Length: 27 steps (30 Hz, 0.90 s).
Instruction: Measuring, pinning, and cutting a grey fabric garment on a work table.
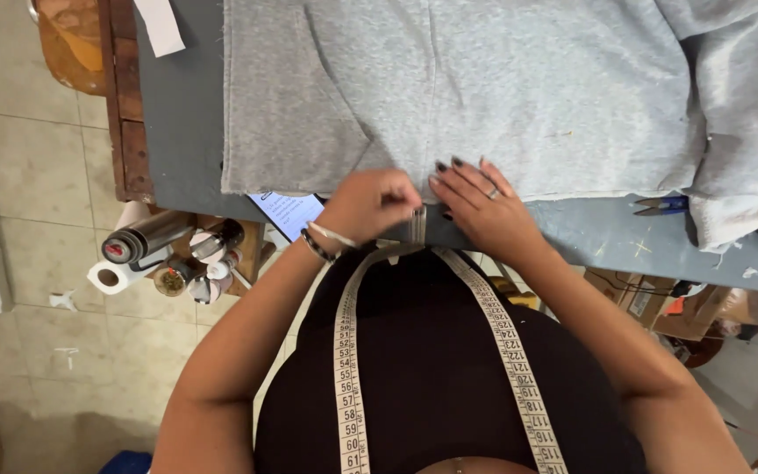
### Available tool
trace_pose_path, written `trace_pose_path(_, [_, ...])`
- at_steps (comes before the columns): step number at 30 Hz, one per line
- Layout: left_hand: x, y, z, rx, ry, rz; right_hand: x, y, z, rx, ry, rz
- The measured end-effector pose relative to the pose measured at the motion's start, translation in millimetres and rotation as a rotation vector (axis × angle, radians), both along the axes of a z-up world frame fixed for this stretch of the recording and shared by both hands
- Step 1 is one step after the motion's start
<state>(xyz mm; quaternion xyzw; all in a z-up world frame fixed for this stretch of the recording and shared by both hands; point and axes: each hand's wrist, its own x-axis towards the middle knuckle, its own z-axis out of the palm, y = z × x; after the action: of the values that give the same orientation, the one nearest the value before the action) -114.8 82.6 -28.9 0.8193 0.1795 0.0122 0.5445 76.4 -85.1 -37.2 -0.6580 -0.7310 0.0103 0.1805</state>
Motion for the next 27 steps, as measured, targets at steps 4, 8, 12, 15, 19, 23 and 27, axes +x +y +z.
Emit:
trace_pose_path(4, [38,25,4,0.002,0.098,0.167,0,-17,-8,0.108,0.110,-0.056])
trace_pose_path(8, [61,32,-56,0.211,0.296,0.155,4,-12,-10,0.081,0.190,-0.062])
trace_pose_path(12, [67,31,-58,0.268,0.255,0.230,-10,-1,2,-0.038,0.432,-0.181])
trace_pose_path(15, [65,25,-62,0.247,0.259,0.301,-20,2,-4,0.008,0.405,-0.177])
trace_pose_path(19, [54,19,-34,0.343,0.084,0.353,-21,3,-16,0.091,0.421,-0.197])
trace_pose_path(23, [36,-1,-36,0.754,-0.162,0.259,-23,3,-13,0.063,0.453,-0.188])
trace_pose_path(27, [29,-16,-12,1.049,-0.273,0.246,-24,4,-16,0.051,0.460,-0.195])
